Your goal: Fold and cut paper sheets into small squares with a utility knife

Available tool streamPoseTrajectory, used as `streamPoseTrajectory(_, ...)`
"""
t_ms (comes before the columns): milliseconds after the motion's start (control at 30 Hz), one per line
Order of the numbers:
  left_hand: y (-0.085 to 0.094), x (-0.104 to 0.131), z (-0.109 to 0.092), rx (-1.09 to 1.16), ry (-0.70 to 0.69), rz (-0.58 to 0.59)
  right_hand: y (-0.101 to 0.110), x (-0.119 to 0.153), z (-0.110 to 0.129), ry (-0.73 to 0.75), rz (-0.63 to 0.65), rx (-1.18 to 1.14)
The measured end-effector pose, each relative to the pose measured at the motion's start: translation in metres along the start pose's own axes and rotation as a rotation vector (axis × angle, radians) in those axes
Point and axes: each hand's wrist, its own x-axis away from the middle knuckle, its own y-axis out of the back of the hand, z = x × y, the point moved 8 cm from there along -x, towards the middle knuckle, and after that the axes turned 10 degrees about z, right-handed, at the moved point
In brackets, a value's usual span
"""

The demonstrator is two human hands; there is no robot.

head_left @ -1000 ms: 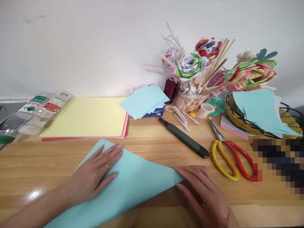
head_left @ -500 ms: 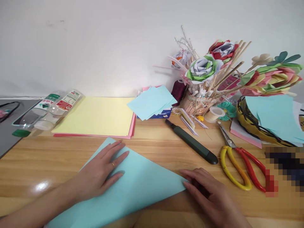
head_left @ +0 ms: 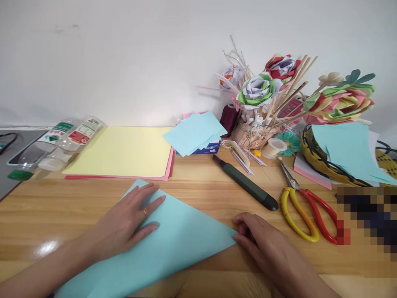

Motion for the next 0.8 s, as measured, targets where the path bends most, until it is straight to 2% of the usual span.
streamPoseTrajectory(100,-0.001,0.0,0.001,-0.005,0.006,-0.001,-0.001,-0.002,-0.003,-0.054,0.042,-0.015)
streamPoseTrajectory(267,-0.002,0.0,0.003,0.002,0.046,-0.021,0.004,-0.002,0.003,-0.071,0.016,0.021)
streamPoseTrajectory(600,-0.006,0.002,0.006,0.002,0.034,-0.064,0.007,0.021,0.005,-0.043,-0.307,0.003)
streamPoseTrajectory(800,-0.004,0.002,0.006,-0.014,0.021,-0.096,0.005,0.026,-0.001,-0.121,-0.29,-0.086)
